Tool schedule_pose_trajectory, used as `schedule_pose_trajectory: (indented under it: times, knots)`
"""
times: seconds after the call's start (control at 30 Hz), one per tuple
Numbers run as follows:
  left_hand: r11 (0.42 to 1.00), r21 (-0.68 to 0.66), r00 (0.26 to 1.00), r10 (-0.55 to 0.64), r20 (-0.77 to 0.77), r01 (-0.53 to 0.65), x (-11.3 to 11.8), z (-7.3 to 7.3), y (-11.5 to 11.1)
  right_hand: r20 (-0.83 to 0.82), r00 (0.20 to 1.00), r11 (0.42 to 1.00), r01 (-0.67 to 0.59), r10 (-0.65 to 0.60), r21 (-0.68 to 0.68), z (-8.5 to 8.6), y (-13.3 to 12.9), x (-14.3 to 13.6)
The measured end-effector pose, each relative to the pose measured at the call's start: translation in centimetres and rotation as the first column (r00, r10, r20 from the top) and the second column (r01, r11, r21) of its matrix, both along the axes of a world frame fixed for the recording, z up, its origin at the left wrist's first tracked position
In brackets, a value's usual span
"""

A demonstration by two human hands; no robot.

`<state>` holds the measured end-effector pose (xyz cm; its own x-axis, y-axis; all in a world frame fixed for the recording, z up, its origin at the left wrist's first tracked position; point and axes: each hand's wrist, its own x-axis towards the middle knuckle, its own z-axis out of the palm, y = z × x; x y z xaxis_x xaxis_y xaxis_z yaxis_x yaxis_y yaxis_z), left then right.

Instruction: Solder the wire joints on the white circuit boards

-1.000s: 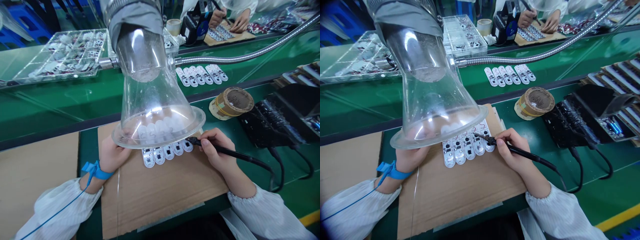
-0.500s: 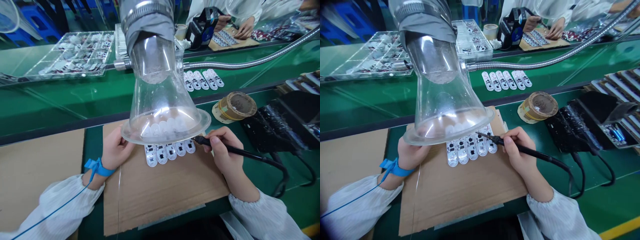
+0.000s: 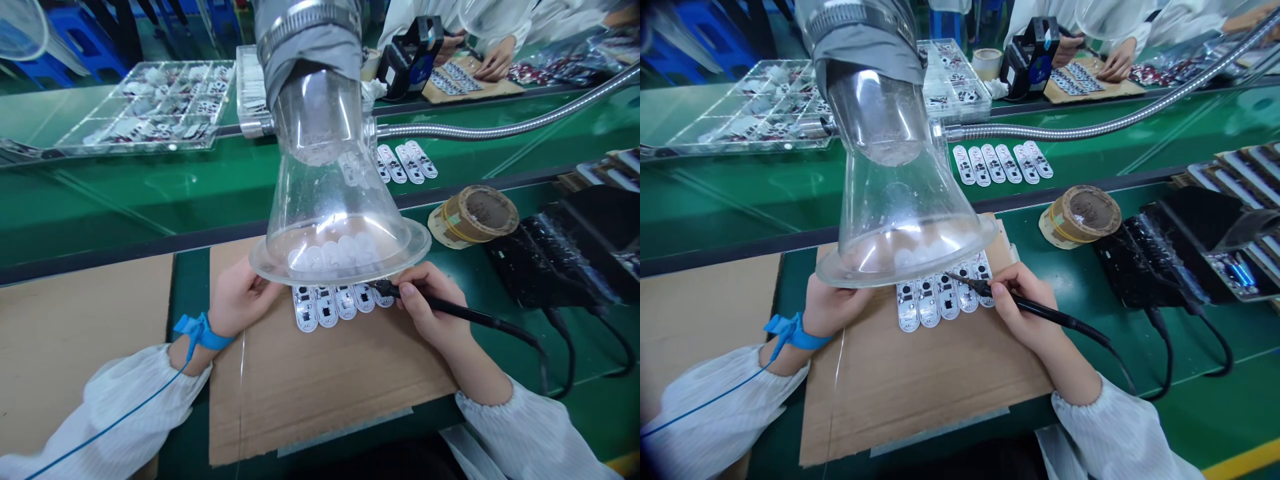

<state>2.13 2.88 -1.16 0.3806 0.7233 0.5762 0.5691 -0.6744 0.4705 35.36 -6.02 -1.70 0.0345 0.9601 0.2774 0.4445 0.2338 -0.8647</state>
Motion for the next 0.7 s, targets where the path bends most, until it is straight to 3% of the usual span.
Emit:
schedule_pose_trajectory:
  times: [0.13, 0.3, 0.7]
  knots:
    - [0.999, 0.030, 1.000, -0.025, 0.014, 0.024, -0.03, 0.06, 0.13, 0.013, 1.000, 1.000, 0.013, -0.013, 0.010, 0.22, -0.05, -0.13]
    - [0.998, 0.064, 0.998, 0.024, 0.059, -0.027, 0.07, 0.43, 0.28, -0.106, 0.994, 0.999, 0.022, -0.019, 0.031, 0.70, 0.16, -0.58]
    - [0.999, 0.030, 1.000, -0.016, 0.022, 0.015, 0.23, 0.16, 0.23, 0.005, 1.000, 0.999, -0.028, 0.029, -0.030, -0.25, 0.27, -0.62]
